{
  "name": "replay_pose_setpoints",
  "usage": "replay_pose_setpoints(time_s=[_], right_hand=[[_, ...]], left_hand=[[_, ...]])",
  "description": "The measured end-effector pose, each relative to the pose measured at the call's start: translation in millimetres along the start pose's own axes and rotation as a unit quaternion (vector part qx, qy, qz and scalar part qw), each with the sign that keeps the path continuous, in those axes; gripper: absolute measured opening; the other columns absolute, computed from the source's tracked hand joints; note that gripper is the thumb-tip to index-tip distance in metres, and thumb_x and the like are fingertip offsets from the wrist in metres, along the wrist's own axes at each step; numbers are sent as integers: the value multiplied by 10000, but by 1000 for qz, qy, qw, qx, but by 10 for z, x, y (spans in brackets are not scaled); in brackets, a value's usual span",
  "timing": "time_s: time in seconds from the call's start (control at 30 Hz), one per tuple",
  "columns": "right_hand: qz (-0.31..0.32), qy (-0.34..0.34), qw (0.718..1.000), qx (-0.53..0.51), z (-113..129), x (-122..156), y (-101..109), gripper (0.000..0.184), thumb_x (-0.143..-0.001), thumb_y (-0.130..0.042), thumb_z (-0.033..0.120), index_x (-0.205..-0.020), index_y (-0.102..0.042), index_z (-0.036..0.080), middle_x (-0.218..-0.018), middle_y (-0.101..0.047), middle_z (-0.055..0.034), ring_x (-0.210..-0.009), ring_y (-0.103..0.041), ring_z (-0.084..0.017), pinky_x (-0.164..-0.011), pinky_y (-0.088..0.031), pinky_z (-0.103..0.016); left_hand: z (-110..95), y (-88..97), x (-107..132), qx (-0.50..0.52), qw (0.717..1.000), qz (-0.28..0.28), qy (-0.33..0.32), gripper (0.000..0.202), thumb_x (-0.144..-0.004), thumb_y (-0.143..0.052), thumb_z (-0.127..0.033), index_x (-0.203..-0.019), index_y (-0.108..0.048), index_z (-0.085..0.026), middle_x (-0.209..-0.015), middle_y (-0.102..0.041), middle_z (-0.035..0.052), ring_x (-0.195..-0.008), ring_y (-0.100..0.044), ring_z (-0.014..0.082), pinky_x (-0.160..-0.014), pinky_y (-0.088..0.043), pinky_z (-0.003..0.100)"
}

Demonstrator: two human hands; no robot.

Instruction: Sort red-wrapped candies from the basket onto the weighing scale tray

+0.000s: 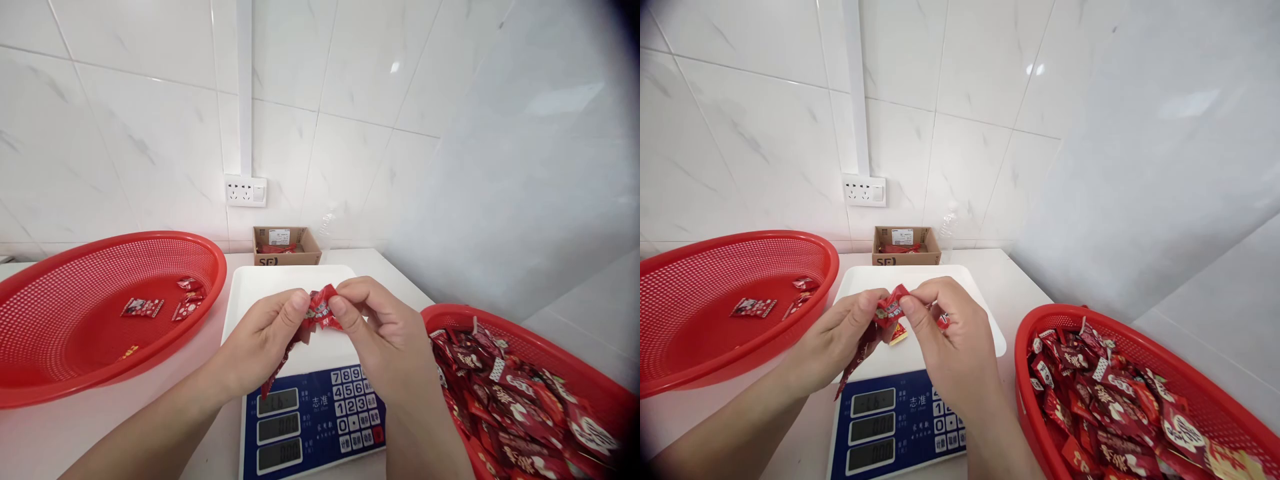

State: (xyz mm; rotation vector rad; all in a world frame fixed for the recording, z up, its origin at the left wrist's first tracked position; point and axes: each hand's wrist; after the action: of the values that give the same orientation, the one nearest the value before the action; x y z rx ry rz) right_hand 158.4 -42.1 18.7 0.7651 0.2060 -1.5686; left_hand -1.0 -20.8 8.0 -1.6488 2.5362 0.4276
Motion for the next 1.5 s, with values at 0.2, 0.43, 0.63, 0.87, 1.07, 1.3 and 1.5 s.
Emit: replay_pose_setpoints(time_s=[0.2, 0.43, 0.63, 0.87, 1.07, 1.3, 1.5], right_hand=[[87, -88, 992, 2, 15, 10, -16, 378, -885, -530, 540, -715, -546, 202, -655, -569, 14, -595, -502, -131, -522, -377, -241], [111, -80, 991, -8, 27, 17, -111, 455, -905, -486, 529, -589, -408, 211, -578, -462, 24, -630, -501, -148, -603, -413, -266], [96, -53, 992, -61, -8, 34, -120, 407, -913, -498, 438, -582, -455, 205, -554, -436, 31, -581, -472, -137, -594, -411, -273], [37, -30, 996, -69, -27, 42, -93, 402, -914, -502, 423, -584, -460, 198, -548, -417, 37, -517, -375, -109, -490, -307, -247], [76, -104, 988, 82, -89, -76, -120, 432, -918, -447, 486, -588, -386, 213, -551, -419, 37, -533, -391, -122, -494, -315, -245], [143, -138, 932, 302, -293, -173, -231, 382, -926, -448, 468, -656, -520, 207, -679, -634, -27, -608, -532, -176, -534, -319, -283], [141, -145, 928, 312, -383, -194, -260, 220, -905, -514, 319, -1008, -649, 179, -1106, -672, -112, -868, -647, -257, -659, -416, -341]], left_hand=[[-51, -33, 3, -9, 999, -21, -32, 515, -896, -416, -614, -596, -439, -196, -516, -358, -55, -441, -292, 85, -384, -233, 216], [-42, -46, 37, 32, 998, 17, -41, 492, -910, -410, -596, -619, -420, -199, -526, -338, -60, -435, -280, 77, -378, -236, 209], [-32, -16, 67, 65, 997, 30, -7, 569, -903, -339, -642, -633, -524, -178, -479, -402, -47, -397, -328, 76, -372, -235, 203], [-62, -10, -13, 216, 975, -2, 53, 409, -918, -407, -494, -710, -565, -180, -594, -503, -26, -431, -346, 64, -377, -237, 167], [-113, 68, -61, 310, 944, -102, 49, 115, -746, -481, -187, -764, -593, -166, -753, -554, 17, -511, -373, 87, -405, -331, 177], [-100, 103, -47, 342, 931, -124, 11, 176, -623, -474, -101, -713, -614, -160, -926, -555, 42, -608, -417, 106, -497, -428, 203], [-66, 88, -56, 306, 939, -154, 14, 218, -607, -507, -90, -766, -629, -173, -907, -571, 26, -611, -423, 99, -527, -433, 204]])
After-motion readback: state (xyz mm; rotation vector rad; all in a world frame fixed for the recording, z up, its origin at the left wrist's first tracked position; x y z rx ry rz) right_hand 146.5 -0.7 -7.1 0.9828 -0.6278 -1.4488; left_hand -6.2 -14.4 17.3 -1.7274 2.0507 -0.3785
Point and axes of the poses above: each hand's wrist, its own x-axis away from the middle knuckle, its own y-axis out of the back of the hand, z = x × y
